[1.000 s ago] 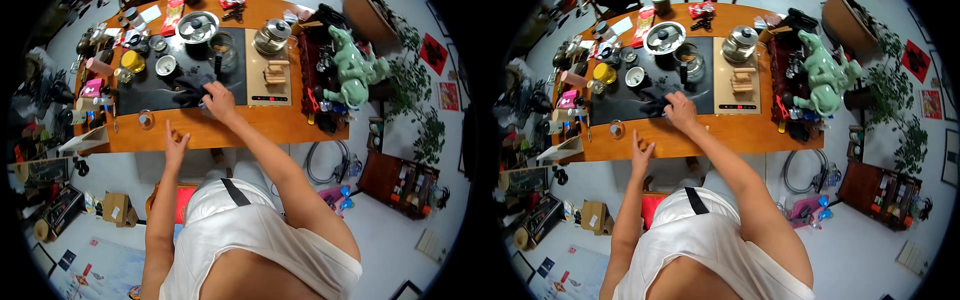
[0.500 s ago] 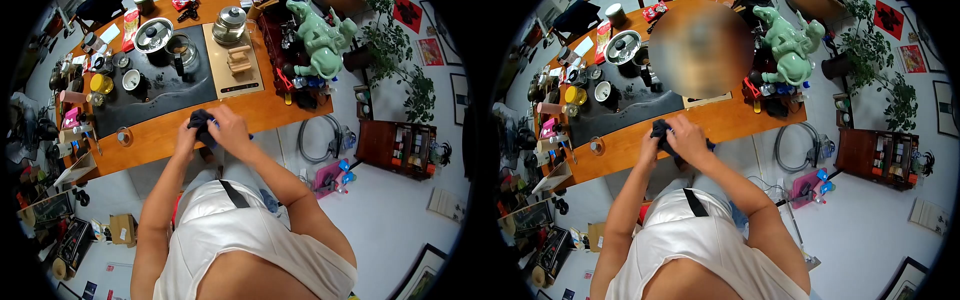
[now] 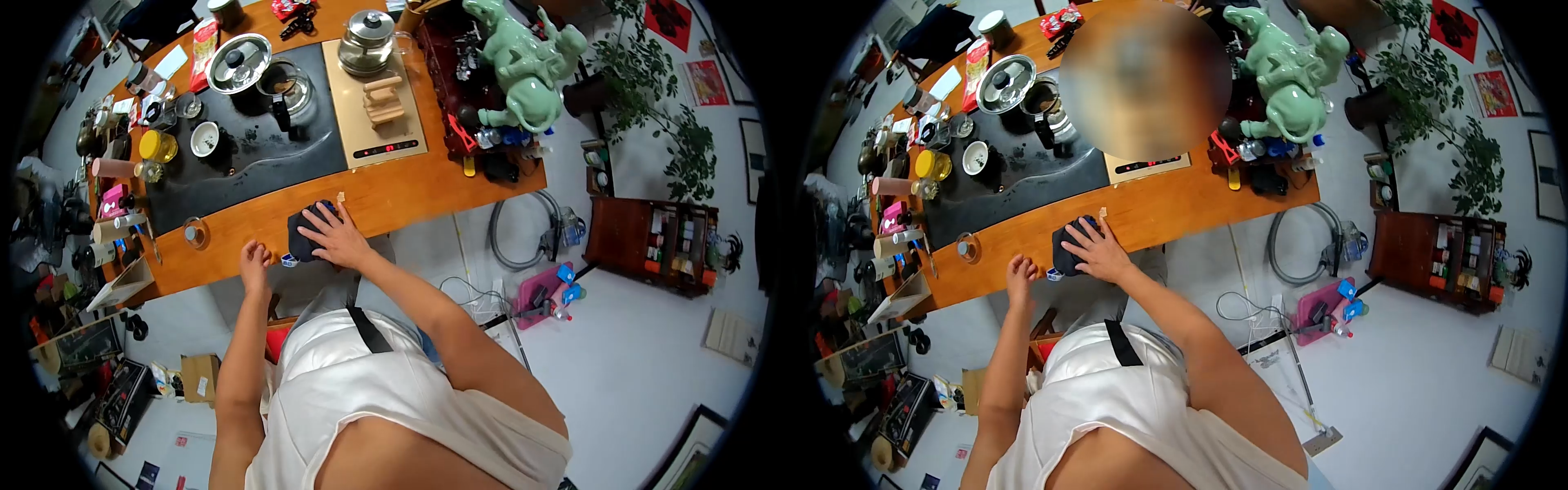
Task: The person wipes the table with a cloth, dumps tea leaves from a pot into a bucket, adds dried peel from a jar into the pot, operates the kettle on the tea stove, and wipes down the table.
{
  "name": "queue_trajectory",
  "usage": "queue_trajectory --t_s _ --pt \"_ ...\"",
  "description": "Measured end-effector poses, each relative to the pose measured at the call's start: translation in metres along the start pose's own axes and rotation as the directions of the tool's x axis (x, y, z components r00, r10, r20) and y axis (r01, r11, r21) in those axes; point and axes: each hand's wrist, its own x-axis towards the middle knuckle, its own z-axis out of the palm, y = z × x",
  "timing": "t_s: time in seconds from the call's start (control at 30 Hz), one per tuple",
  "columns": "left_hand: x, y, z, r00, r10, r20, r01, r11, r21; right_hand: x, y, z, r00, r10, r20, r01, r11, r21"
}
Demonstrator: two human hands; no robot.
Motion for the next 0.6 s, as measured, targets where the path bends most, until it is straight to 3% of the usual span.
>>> queue_trajectory --t_s 0.13,0.17,0.2,0.27,0.37,0.43,0.5,0.53,0.6 --pt "-0.008 0.002 -0.019 0.991 0.047 -0.127 -0.051 0.998 -0.03 0.006 0.017 0.007 0.997 -0.044 -0.056 0.039 0.995 -0.088" --pt "-0.007 0.005 -0.024 0.981 0.078 -0.178 -0.086 0.995 -0.04 0.01 0.022 -0.01 1.0 0.026 -0.016 -0.027 0.997 -0.071" --pt "-0.002 0.005 -0.032 0.959 0.123 -0.256 -0.117 0.992 0.039 0.007 0.033 -0.017 0.991 0.12 -0.065 -0.123 0.991 -0.045" --pt "0.013 0.003 -0.049 0.897 0.227 -0.38 -0.165 0.968 0.189 -0.015 0.072 -0.022 0.947 0.236 -0.216 -0.28 0.939 -0.201" --pt "0.027 0.009 -0.074 0.788 0.399 -0.47 -0.188 0.882 0.432 -0.06 0.128 -0.06 0.901 0.373 -0.221 -0.431 0.822 -0.372" --pt "0.033 0.018 -0.085 0.706 0.515 -0.486 -0.165 0.788 0.594 -0.083 0.148 -0.072 0.864 0.442 -0.24 -0.502 0.734 -0.457" --pt "0.035 0.031 -0.091 0.622 0.625 -0.471 -0.113 0.667 0.737 -0.09 0.14 -0.063 0.835 0.461 -0.3 -0.545 0.766 -0.342" --pt "0.038 0.039 -0.094 0.574 0.708 -0.411 -0.167 0.593 0.788 -0.085 0.129 -0.056 0.806 0.478 -0.349 -0.573 0.779 -0.254" --pt "0.043 0.054 -0.096 0.467 0.843 -0.266 -0.263 0.42 0.868 -0.07 0.097 -0.035 0.834 0.459 -0.305 -0.54 0.792 -0.284"
